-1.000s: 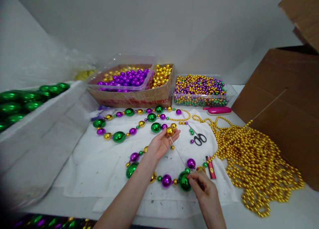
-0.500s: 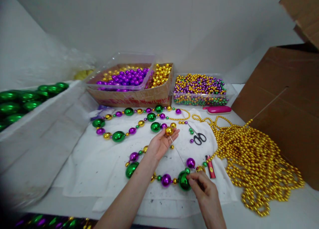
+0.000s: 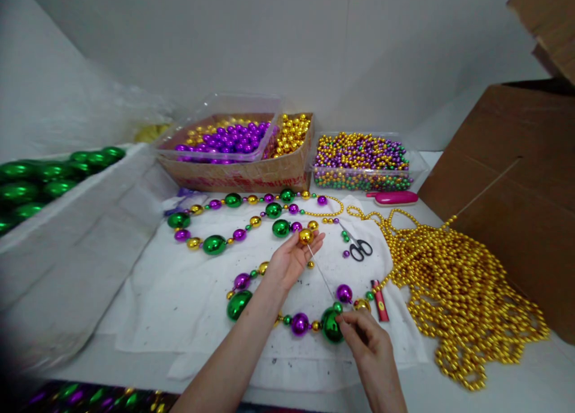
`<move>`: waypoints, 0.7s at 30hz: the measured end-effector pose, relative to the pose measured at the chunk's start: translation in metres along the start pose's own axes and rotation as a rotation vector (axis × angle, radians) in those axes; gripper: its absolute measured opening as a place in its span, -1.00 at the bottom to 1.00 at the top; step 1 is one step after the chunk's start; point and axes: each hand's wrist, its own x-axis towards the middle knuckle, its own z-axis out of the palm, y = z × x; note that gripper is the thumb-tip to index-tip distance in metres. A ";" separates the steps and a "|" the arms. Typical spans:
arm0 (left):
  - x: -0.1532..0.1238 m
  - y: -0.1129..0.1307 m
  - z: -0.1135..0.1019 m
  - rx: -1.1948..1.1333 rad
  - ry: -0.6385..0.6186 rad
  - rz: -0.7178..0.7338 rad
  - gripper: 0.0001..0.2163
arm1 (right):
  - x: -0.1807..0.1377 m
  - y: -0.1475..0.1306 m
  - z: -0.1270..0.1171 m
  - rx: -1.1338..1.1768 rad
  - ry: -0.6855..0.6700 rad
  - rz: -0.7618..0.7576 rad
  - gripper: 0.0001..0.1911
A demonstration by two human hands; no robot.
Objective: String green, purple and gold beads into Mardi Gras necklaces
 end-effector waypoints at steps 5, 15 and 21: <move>-0.005 -0.003 0.002 0.042 -0.048 0.019 -0.88 | 0.002 0.002 0.004 0.042 0.030 -0.004 -0.73; -0.014 -0.017 0.005 0.053 -0.088 0.027 -0.90 | 0.002 -0.002 0.016 0.073 0.120 -0.009 -0.71; -0.013 -0.017 0.005 0.012 -0.079 0.049 -0.91 | -0.002 -0.003 0.022 0.059 0.125 -0.053 -0.75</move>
